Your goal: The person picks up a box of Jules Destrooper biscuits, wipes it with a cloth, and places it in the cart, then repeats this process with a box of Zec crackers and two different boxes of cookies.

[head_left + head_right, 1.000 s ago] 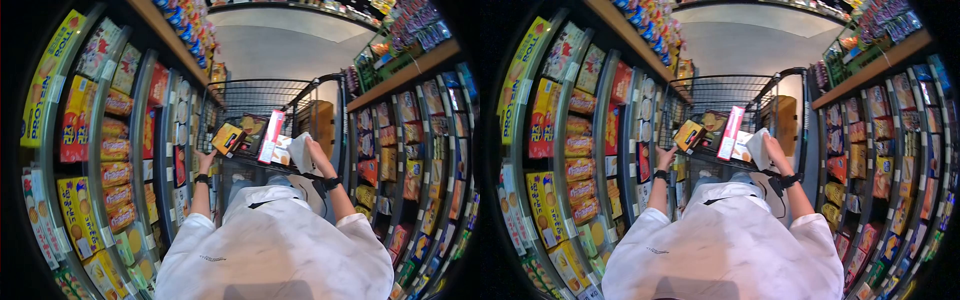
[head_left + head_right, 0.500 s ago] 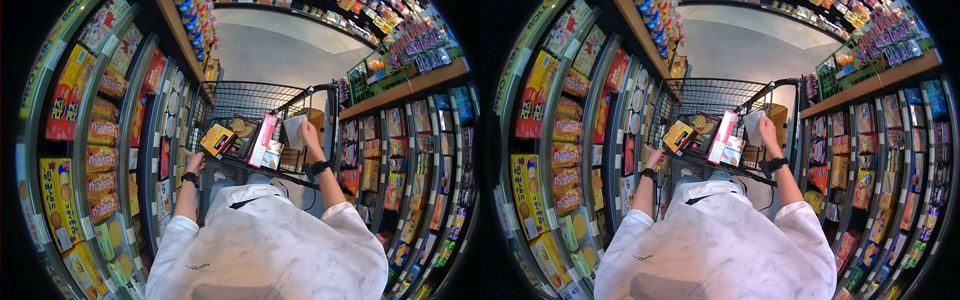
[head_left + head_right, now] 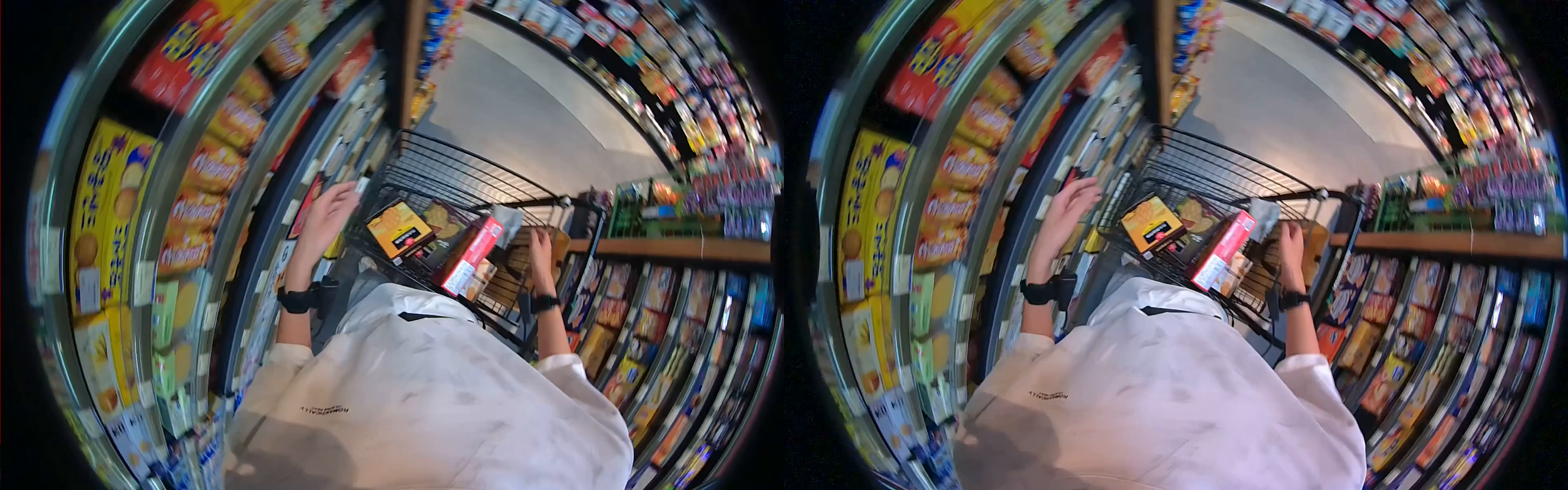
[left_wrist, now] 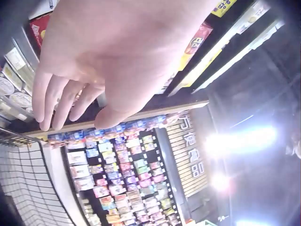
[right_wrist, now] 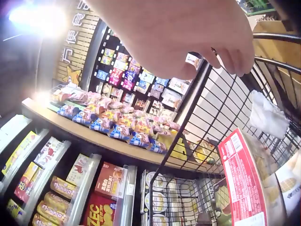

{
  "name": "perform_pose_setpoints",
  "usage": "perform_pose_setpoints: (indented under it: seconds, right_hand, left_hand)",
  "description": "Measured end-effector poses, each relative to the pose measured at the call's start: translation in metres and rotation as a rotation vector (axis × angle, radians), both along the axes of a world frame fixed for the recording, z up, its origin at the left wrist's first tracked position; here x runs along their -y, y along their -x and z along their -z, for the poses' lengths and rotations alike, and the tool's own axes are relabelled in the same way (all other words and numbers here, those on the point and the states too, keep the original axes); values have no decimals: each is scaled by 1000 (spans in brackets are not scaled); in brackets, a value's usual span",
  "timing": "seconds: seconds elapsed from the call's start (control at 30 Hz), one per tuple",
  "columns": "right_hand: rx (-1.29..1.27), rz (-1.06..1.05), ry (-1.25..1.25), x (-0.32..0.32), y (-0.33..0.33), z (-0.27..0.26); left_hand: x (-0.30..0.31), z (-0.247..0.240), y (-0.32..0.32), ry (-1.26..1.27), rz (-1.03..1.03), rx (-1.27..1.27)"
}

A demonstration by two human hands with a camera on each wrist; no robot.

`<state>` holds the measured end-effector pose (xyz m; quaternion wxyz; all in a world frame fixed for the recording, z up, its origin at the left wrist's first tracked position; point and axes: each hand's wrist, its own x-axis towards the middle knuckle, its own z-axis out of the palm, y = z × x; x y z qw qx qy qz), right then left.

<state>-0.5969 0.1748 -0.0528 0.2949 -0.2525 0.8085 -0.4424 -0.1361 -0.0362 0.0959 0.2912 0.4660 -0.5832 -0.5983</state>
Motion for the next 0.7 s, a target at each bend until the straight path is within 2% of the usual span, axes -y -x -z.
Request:
perform_pose_setpoints:
  seconds: [0.03, 0.1, 0.13, 0.2, 0.27, 0.3, 0.33, 0.37, 0.43, 0.47, 0.5, 0.57, 0.6, 0.7]
  right_hand:
    - [-19, -42, 17, -9, -8, 2]
    - [20, -123, -48, -36, -13, 20]
    - [33, -110, -106, -43, -24, 11]
    - [51, -88, -172, -63, -38, 10]
    - [199, -100, -217, -92, -39, 30]
    - [262, -110, -268, -93, -60, 3]
    - [324, -120, -309, -101, -65, 16]
    - [387, -130, -347, -110, -68, 30]
    - [391, -212, -414, -112, -96, 18]
    - [401, -268, -449, -114, -102, 12]
    - [483, -291, -484, -115, -106, 16]
    - [584, -262, -500, -128, -107, 27]
    - [593, -251, -497, -132, -108, 25]
    - [559, -257, -459, -138, -110, 13]
  left_hand:
    - [-2, -7, -2, 46, 42, -52]
    - [-7, 5, -7, 47, -3, -45]
    - [-11, 3, -6, 76, -45, -66]
    - [-17, 13, -7, -22, -69, -95]
    - [-27, 37, -6, -89, -60, -108]
    - [-30, 53, -6, 10, 14, 107]
    - [-33, 71, -7, 116, 92, 322]
    - [-36, 92, -8, 124, 113, 321]
    - [-40, 140, -12, 211, 101, 552]
    - [-34, 158, -14, 115, 162, 636]
    - [-30, 181, -14, 121, 182, 637]
    - [-28, 225, -13, -17, 86, 473]
    - [-26, 237, -10, -76, 68, 574]
    - [-31, 232, -17, 78, 122, 488]
